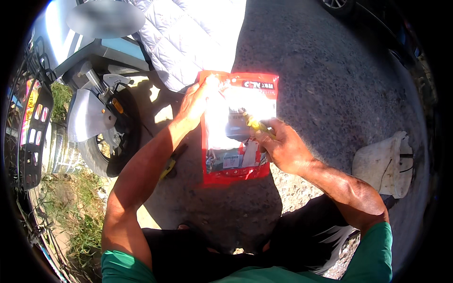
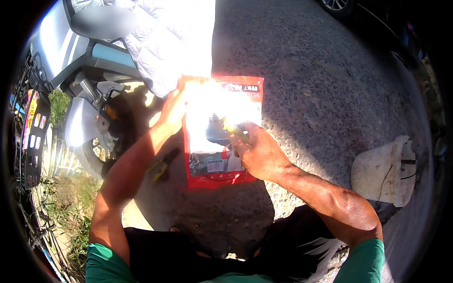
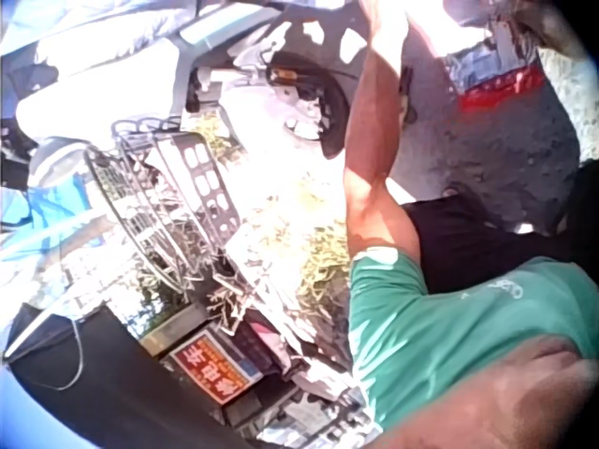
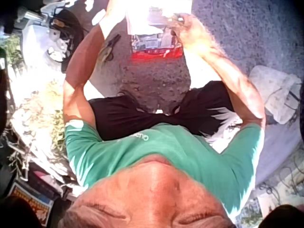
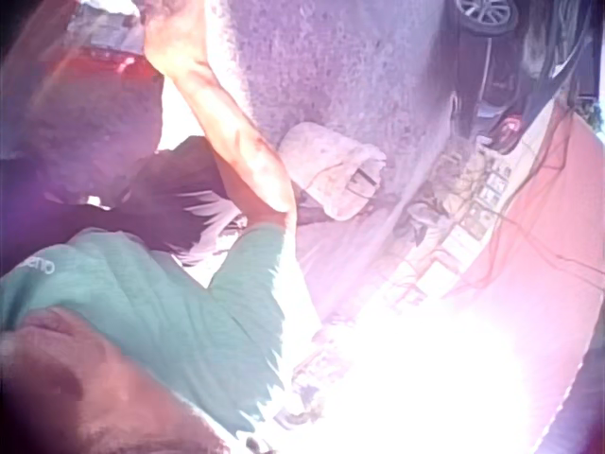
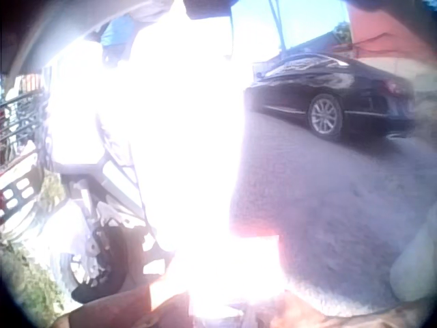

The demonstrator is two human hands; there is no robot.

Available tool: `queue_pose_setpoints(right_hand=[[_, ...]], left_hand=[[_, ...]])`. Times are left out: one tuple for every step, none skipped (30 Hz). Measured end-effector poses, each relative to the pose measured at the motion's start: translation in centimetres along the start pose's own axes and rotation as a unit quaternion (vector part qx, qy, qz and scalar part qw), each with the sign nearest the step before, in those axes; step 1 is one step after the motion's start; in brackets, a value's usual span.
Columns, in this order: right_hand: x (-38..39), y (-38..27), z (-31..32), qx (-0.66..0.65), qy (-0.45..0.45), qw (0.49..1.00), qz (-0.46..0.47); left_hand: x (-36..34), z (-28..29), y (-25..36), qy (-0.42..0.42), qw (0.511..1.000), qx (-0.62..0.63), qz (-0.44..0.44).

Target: The person unpacks a new brake cable from a red package and installs it on the front wheel of a scooter. They use a screwdriver and pliers to route the cable, attach it to the brake mechanism, and tighten the fittings.

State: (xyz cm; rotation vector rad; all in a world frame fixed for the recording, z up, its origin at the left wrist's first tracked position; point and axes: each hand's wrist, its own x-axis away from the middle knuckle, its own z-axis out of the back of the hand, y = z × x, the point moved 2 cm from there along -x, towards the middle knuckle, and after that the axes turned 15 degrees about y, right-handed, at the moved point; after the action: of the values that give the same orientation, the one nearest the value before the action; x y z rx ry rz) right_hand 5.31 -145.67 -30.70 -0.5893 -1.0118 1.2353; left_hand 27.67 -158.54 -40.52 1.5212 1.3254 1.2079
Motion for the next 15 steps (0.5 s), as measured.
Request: queue_pose_setpoints(right_hand=[[0.0, 0.0, 0.1, -0.001, -0.009, 1.0, -0.015], [-0.1, 0.3, 0.2, 0.007, 0.001, 1.0, 0.007], [-0.1, 0.9, 0.2, 0.015, 0.011, 0.999, 0.029], [-0.2, 1.3, 0.3, 0.024, 0.022, 0.998, 0.05], [-0.2, 1.2, 0.3, 0.025, 0.017, 0.999, 0.045], [-0.2, 1.2, 0.3, 0.025, 0.013, 0.999, 0.039], [-0.2, 1.2, 0.3, 0.026, 0.009, 0.999, 0.033], [-0.3, 1.2, 0.3, 0.026, 0.012, 0.999, 0.036], [-0.4, 1.3, 0.2, 0.025, 0.014, 0.999, 0.039], [-0.4, 1.4, 0.2, 0.025, 0.016, 0.999, 0.042], [-0.4, 1.3, 0.2, 0.033, 0.01, 0.999, 0.034], [-0.4, 1.2, 0.4, 0.041, 0.003, 0.999, 0.025], [-0.4, 1.1, 0.5, 0.049, -0.004, 0.999, 0.017], [-0.3, 1.0, 0.5, 0.056, -0.005, 0.998, 0.021], [-0.2, 1.0, 0.5, 0.064, -0.005, 0.998, 0.025]], left_hand=[[0.0, 0.1, 0.0, -0.002, 0.998, 0.041, 0.04], [0.1, 0.0, 0.1, -0.005, 0.998, 0.042, 0.042], [0.1, -0.2, 0.2, -0.009, 0.998, 0.043, 0.045], [0.2, -0.5, 0.3, -0.013, 0.998, 0.045, 0.047], [0.2, -0.4, 0.2, -0.016, 0.998, 0.044, 0.048], [0.2, -0.5, 0.1, -0.019, 0.998, 0.043, 0.048], [0.2, -0.5, 0.0, -0.022, 0.998, 0.042, 0.049], [-0.2, -0.1, -0.1, -0.005, 0.999, 0.003, 0.042], [-0.4, 0.1, -0.3, -0.009, 0.999, 0.005, 0.038], [-0.5, 0.4, -0.6, -0.012, 0.999, 0.007, 0.034], [-0.5, 0.3, -0.5, -0.018, 0.999, 0.01, 0.031], [-0.5, 0.3, -0.4, -0.007, 1.0, -0.022, 0.01], [-0.6, 0.3, -0.2, 0.004, 0.998, -0.055, -0.011], [-0.6, 0.5, -0.1, 0.016, 0.995, -0.089, -0.033], [-0.6, 0.5, 0.0, 0.028, 0.994, -0.094, -0.047]])
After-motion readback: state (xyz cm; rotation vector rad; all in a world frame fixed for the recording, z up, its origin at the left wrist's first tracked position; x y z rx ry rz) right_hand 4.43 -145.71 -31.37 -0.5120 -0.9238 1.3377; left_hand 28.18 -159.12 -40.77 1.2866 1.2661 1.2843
